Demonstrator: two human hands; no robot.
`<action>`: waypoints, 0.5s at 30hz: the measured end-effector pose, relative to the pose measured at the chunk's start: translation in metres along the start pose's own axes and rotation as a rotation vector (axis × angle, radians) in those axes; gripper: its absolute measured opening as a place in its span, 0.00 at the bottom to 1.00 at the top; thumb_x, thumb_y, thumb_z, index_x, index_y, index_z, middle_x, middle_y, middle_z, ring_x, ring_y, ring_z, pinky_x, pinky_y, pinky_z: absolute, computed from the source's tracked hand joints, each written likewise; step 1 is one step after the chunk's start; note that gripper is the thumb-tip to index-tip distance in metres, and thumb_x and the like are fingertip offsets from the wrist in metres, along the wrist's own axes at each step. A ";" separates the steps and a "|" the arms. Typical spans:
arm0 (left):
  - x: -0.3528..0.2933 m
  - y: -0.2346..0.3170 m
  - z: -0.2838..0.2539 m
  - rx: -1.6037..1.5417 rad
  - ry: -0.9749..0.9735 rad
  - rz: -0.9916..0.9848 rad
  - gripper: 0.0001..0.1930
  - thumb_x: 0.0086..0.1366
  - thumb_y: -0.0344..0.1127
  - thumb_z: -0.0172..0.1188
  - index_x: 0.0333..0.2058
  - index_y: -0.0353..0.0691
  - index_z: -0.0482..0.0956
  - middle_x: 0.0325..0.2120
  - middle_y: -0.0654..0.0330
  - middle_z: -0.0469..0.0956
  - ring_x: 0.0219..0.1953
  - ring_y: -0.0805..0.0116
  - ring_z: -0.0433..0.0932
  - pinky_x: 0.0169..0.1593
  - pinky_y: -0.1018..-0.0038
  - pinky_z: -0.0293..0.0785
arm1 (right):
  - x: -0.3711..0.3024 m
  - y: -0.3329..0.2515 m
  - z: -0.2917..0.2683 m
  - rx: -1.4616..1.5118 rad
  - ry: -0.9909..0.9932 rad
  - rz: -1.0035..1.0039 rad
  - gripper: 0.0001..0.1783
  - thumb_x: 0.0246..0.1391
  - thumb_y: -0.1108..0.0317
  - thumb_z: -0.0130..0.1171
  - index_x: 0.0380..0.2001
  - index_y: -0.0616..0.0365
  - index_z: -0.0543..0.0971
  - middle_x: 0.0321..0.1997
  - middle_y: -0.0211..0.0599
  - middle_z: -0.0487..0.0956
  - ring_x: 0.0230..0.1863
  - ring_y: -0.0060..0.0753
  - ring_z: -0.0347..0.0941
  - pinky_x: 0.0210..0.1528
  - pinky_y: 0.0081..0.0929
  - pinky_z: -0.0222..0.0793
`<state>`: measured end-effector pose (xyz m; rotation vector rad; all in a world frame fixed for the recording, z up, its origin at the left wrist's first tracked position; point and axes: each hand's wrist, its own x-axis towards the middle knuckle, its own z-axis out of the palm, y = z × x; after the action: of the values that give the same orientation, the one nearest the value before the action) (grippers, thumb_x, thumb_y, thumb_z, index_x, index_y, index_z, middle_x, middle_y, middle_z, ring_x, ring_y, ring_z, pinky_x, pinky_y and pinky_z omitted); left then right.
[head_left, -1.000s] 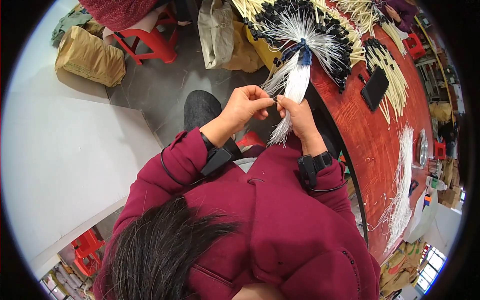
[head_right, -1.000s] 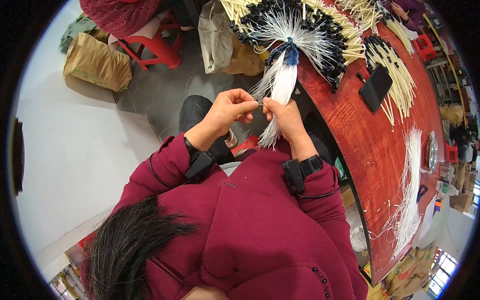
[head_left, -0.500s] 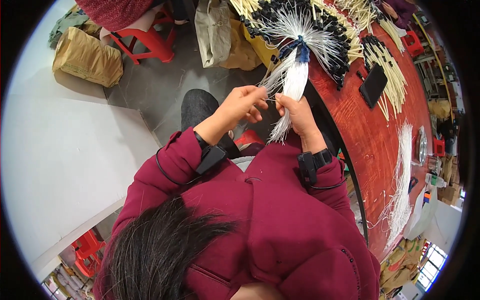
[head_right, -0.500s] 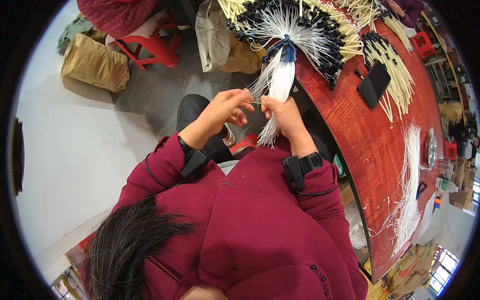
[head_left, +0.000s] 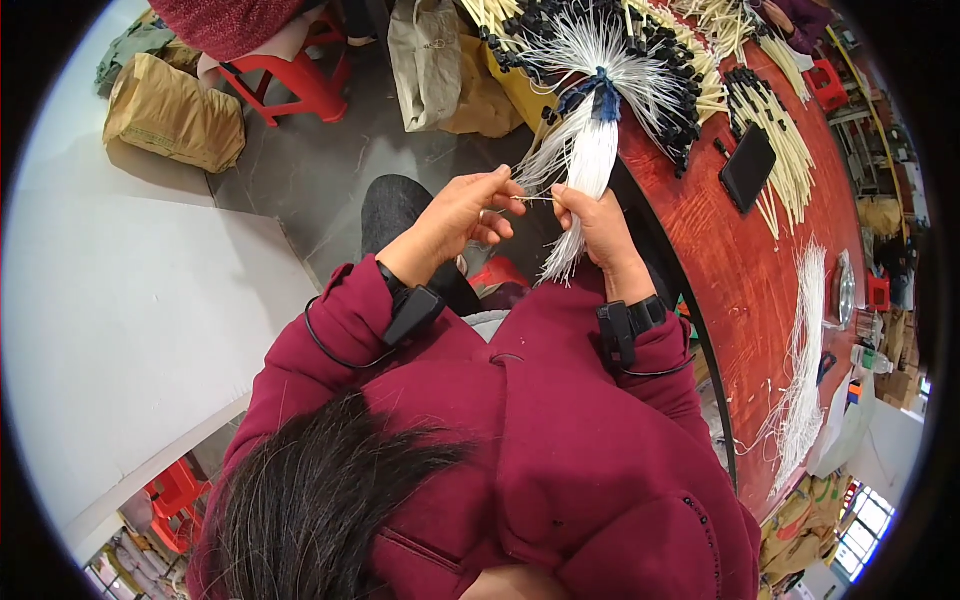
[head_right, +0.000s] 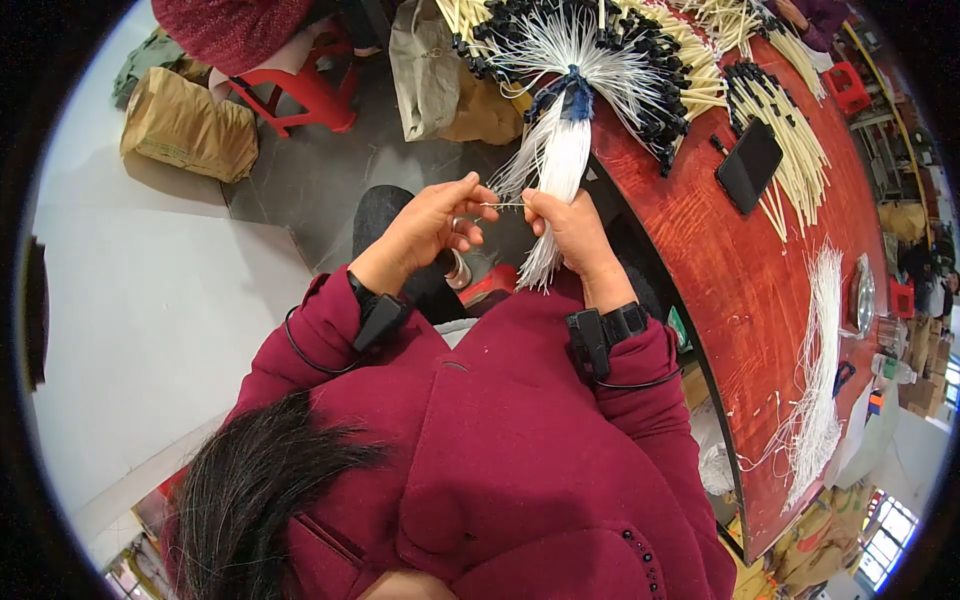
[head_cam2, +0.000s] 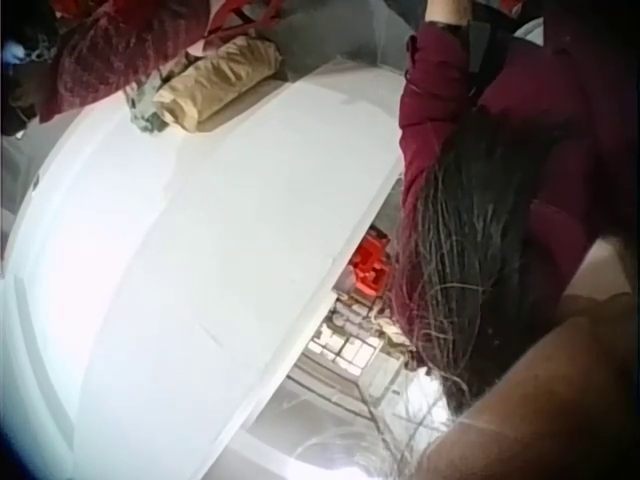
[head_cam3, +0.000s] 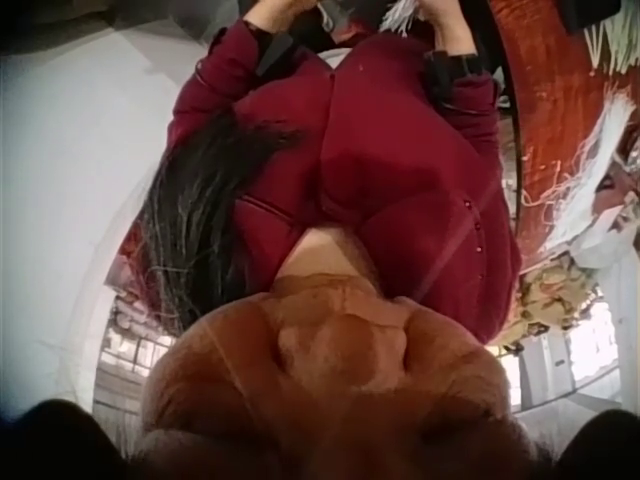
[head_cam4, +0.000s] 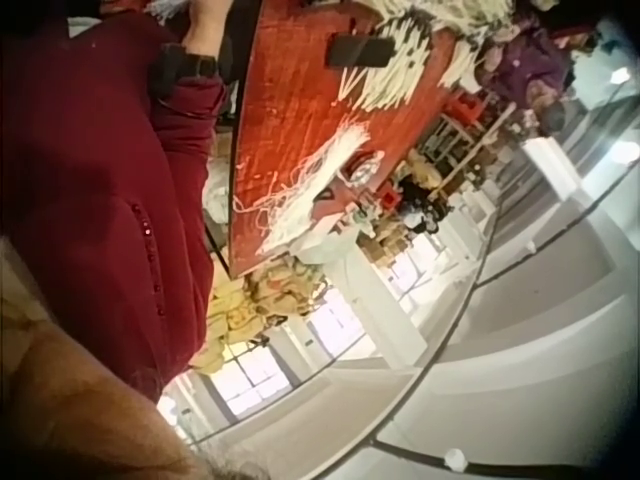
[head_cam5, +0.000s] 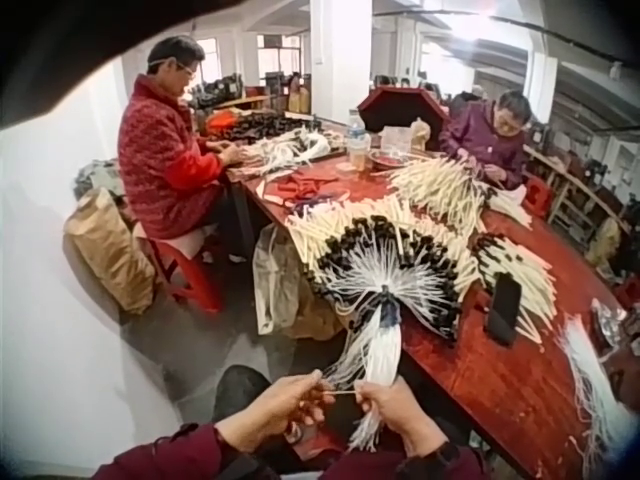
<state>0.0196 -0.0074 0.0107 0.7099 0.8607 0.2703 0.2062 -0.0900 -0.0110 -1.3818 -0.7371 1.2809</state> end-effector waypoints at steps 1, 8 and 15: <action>0.000 0.000 0.002 0.019 0.026 0.030 0.10 0.63 0.39 0.57 0.33 0.38 0.76 0.22 0.65 0.76 0.17 0.78 0.73 0.20 0.84 0.67 | 0.000 0.001 -0.001 0.003 0.000 0.002 0.10 0.51 0.66 0.58 0.20 0.60 0.76 0.18 0.28 0.73 0.17 0.18 0.66 0.22 0.18 0.60; 0.010 -0.015 -0.006 0.397 -0.078 0.275 0.09 0.63 0.37 0.57 0.31 0.37 0.75 0.20 0.65 0.75 0.16 0.78 0.71 0.19 0.84 0.65 | -0.002 -0.004 0.002 -0.021 0.020 -0.004 0.09 0.51 0.67 0.57 0.20 0.58 0.75 0.17 0.26 0.71 0.17 0.17 0.64 0.21 0.17 0.58; 0.008 -0.017 -0.014 -0.058 -0.210 -0.058 0.09 0.62 0.36 0.57 0.30 0.37 0.75 0.19 0.65 0.74 0.15 0.79 0.69 0.18 0.86 0.62 | -0.001 -0.004 -0.003 -0.111 0.007 -0.021 0.09 0.50 0.67 0.58 0.19 0.59 0.76 0.17 0.27 0.73 0.16 0.18 0.65 0.21 0.17 0.59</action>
<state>0.0131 -0.0103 -0.0116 0.6459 0.6701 0.1649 0.2094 -0.0904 -0.0072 -1.4636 -0.8262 1.2340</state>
